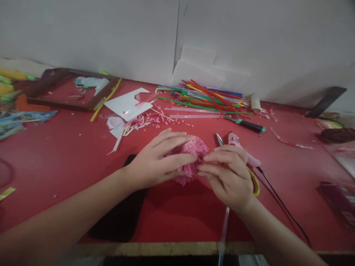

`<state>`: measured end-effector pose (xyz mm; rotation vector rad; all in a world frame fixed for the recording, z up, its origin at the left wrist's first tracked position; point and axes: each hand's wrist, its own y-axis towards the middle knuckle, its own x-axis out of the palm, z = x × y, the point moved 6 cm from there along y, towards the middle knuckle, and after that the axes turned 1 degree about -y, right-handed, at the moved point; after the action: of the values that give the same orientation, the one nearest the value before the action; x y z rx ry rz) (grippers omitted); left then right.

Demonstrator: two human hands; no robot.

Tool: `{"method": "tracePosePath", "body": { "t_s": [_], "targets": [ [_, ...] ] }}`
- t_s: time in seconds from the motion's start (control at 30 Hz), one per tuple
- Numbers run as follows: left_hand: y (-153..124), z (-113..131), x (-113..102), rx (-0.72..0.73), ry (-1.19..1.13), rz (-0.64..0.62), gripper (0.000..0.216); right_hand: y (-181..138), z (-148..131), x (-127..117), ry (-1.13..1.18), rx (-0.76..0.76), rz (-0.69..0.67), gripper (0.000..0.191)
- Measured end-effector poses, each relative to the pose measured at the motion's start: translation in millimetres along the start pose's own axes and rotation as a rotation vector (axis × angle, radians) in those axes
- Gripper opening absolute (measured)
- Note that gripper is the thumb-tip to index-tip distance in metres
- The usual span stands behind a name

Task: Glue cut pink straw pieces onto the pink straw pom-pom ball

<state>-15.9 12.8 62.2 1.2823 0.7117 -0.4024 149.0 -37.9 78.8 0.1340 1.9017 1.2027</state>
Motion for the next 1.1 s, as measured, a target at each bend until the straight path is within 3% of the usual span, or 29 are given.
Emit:
{"method": "tracePosePath", "body": {
  "t_s": [0.33,0.53,0.67,1.1],
  "targets": [
    [3,0,-7,-0.04,-0.114,0.057,0.023,0,3,-4,0.046,0.022,0.02,0.01],
    [2,-11,-8,-0.167,-0.203,0.019,0.058,-3,12,-4,0.045,0.067,0.012,0.018],
    [3,-8,-6,-0.135,-0.311,-0.011,0.077,-3,7,-3,0.054,0.052,0.014,0.014],
    [2,-6,-3,-0.175,-0.304,-0.034,0.068,-7,4,0,0.041,0.041,-0.029,0.019]
  ]
}}
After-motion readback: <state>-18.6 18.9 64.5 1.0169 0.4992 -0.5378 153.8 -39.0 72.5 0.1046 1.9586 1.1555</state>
